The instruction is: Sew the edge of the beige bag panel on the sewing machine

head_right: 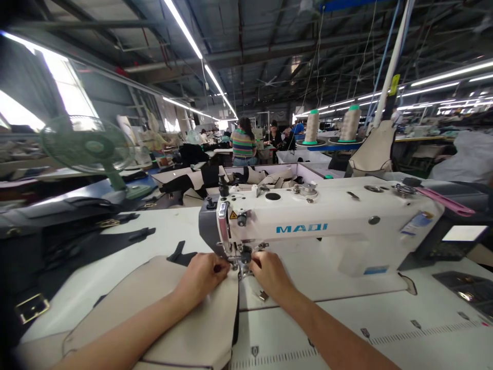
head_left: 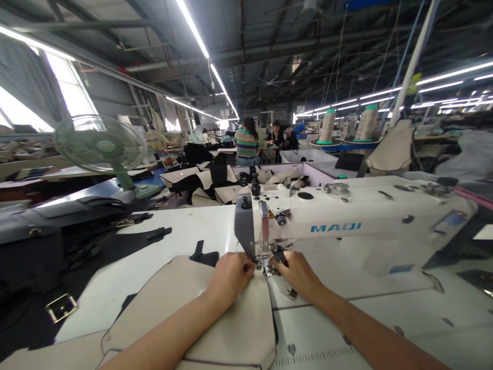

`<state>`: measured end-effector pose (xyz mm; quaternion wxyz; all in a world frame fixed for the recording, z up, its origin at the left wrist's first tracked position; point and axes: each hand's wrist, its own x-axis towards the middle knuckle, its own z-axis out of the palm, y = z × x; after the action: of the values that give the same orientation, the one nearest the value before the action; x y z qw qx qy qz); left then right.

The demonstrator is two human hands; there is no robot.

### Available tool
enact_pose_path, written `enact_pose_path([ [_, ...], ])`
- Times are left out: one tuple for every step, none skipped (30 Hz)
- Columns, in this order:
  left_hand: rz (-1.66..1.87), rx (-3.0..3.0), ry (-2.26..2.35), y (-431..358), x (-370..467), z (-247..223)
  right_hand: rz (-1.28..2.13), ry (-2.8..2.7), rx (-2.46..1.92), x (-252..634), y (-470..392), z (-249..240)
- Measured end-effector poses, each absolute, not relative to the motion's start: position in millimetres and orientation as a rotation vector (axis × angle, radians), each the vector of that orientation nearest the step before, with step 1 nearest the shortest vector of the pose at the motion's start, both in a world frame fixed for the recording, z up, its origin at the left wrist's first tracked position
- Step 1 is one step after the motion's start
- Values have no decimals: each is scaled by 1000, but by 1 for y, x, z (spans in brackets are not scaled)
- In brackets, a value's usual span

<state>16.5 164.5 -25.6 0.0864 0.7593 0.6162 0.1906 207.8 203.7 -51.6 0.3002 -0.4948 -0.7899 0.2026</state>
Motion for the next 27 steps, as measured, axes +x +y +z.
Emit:
enact_pose_path([
  [568, 2280, 1848, 164, 17, -27, 539, -2096, -1298, 209, 203, -53],
  [574, 2297, 1856, 163, 16, -28, 540, -2097, -1284, 209, 202, -54],
  [585, 2311, 1862, 162, 16, -29, 539, -2098, -1273, 210, 202, -55],
  [593, 2321, 1867, 162, 16, -29, 536, -2099, -1265, 210, 202, -55],
  [602, 2330, 1870, 161, 16, -30, 531, -2100, -1261, 211, 202, -56],
  [610, 2339, 1872, 161, 16, -31, 525, -2101, -1258, 211, 202, -56],
  [615, 2348, 1869, 160, 15, -31, 519, -2102, -1255, 210, 202, -57],
  [619, 2358, 1864, 160, 15, -31, 514, -2103, -1254, 210, 203, -57],
  [622, 2367, 1859, 159, 15, -31, 509, -2105, -1252, 210, 203, -57],
  [626, 2374, 1854, 159, 15, -32, 507, -2108, -1249, 210, 203, -57],
  [629, 2380, 1851, 159, 15, -32, 505, -2111, -1246, 209, 203, -56],
  [631, 2383, 1852, 158, 15, -32, 503, -2113, -1243, 209, 203, -56],
  [631, 2385, 1855, 158, 15, -32, 500, -2115, -1241, 209, 203, -57],
  [627, 2385, 1863, 159, 15, -32, 496, -2116, -1240, 209, 203, -57],
  [619, 2384, 1872, 159, 15, -32, 491, -2116, -1240, 209, 204, -57],
  [608, 2384, 1883, 159, 14, -32, 485, -2115, -1242, 210, 204, -58],
  [597, 2383, 1895, 160, 14, -32, 481, -2114, -1245, 210, 204, -58],
  [586, 2383, 1906, 160, 14, -33, 478, -2114, -1247, 210, 205, -59],
  [575, 2383, 1917, 160, 14, -33, 477, -2116, -1249, 210, 205, -59],
  [566, 2383, 1927, 160, 14, -32, 476, -2119, -1249, 210, 205, -60],
  [558, 2384, 1937, 160, 14, -32, 477, -2122, -1249, 210, 205, -60],
  [552, 2385, 1947, 160, 15, -32, 478, -2125, -1247, 209, 206, -60],
  [545, 2388, 1956, 160, 15, -32, 479, -2126, -1246, 209, 206, -60],
  [539, 2392, 1962, 159, 15, -32, 481, -2127, -1245, 209, 206, -60],
  [533, 2396, 1968, 159, 16, -31, 482, -2125, -1245, 209, 206, -60],
  [528, 2401, 1974, 159, 16, -31, 484, -2123, -1246, 209, 206, -60],
  [523, 2406, 1980, 159, 16, -32, 485, -2121, -1246, 209, 206, -60],
])
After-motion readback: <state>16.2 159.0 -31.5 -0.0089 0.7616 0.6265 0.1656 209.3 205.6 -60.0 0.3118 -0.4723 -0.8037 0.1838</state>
